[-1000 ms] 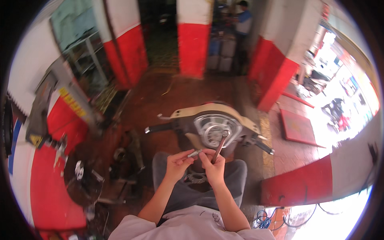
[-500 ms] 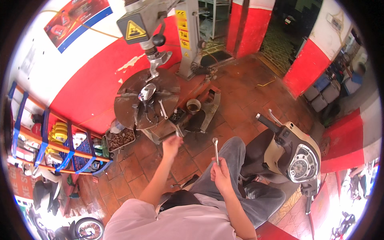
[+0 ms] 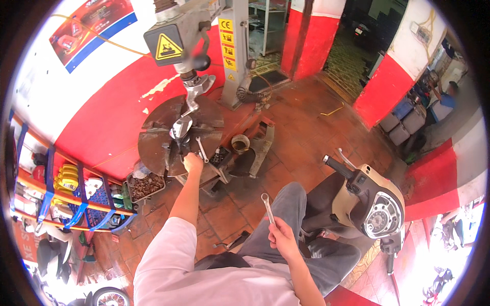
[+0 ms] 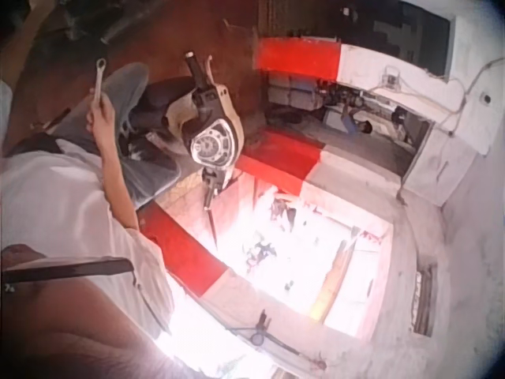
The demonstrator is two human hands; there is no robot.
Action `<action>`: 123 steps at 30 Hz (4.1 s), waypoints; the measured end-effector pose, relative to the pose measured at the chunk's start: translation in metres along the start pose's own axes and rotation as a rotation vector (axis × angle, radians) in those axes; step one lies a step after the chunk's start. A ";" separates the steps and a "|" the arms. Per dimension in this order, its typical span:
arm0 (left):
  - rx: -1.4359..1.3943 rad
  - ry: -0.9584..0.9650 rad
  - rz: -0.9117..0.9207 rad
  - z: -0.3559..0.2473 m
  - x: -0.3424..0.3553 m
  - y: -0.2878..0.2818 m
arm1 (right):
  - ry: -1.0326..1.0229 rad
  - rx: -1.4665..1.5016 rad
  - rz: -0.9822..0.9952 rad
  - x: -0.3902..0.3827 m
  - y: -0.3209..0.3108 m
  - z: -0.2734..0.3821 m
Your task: The person uses a wrench to tighten or loosen components on the handlebar assembly of a scooter and then installs a rearview mirror by hand.
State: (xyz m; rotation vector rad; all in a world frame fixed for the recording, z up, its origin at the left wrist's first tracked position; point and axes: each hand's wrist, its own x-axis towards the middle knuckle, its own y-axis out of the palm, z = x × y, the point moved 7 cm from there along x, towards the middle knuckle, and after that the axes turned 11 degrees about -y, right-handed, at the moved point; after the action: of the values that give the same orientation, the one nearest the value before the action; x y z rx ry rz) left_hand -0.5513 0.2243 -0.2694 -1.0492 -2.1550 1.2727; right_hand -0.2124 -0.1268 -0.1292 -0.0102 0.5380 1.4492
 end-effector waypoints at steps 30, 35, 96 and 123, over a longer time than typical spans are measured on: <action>-1.041 -0.003 0.997 -0.030 -0.192 0.014 | -0.324 -0.214 -0.093 0.080 -0.013 -0.010; -1.032 -0.252 0.763 -0.002 -0.077 0.091 | -0.246 -0.236 0.018 0.062 -0.014 -0.030; -0.804 0.763 1.632 -0.175 -0.590 -0.065 | -0.858 -0.377 -1.059 -0.194 -0.221 0.037; -2.155 1.742 1.370 -0.219 -0.509 -0.472 | -2.122 -0.613 0.043 -0.427 0.007 0.281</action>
State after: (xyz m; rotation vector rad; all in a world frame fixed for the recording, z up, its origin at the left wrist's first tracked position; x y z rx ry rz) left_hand -0.2700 -0.1918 0.2574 -2.4231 -0.1662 -2.0669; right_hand -0.1340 -0.4333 0.2717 0.9273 -1.6017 0.8900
